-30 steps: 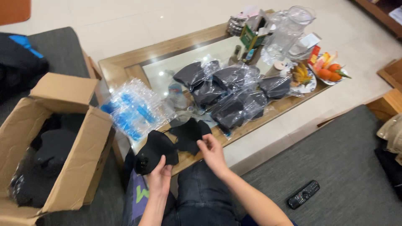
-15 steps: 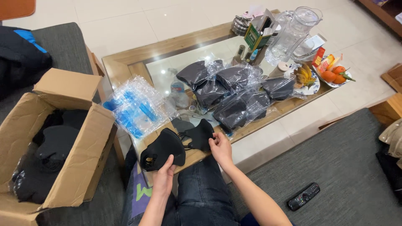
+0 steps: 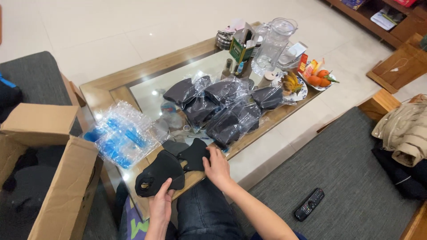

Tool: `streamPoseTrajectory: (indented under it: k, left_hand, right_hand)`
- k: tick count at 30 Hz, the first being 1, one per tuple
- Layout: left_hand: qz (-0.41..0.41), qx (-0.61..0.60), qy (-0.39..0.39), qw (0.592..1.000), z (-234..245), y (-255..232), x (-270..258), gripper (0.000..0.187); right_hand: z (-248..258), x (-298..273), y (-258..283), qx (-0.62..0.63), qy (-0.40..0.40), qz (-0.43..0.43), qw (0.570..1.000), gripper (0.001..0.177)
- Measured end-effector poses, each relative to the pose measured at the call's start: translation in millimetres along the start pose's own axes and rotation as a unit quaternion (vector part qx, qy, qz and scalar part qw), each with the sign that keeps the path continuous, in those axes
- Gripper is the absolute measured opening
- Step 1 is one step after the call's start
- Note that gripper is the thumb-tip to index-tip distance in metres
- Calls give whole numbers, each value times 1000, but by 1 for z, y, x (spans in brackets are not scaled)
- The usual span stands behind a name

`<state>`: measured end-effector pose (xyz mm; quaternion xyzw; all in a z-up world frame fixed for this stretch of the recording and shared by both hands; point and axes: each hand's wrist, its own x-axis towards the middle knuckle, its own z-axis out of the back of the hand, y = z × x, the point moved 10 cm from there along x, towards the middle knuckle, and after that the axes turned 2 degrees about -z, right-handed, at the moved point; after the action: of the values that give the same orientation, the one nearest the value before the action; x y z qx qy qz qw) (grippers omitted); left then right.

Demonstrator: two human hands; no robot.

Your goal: Packing black face masks from a coffee table into a cardboard box

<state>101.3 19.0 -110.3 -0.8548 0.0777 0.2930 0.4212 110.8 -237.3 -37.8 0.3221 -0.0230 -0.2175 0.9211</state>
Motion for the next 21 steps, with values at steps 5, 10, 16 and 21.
streamPoseTrajectory:
  k: [5,10,16,21]
  left_hand:
    - [-6,0,-1,1000,-16,-6,-11,63]
    - [-7,11,45,999,-16,-8,-14,45]
    - [25,62,79,995,-8,7,-5,48]
    - [8,44,58,997,-8,7,-8,50]
  right_hand:
    - [25,-35,76,64,81,56,993,54]
    - [-14,-64,96,121,216,104,963,77]
    - [-7,-68,101,139,200,118,963,68]
    - [-1,-69,106,75,130,181,972,67]
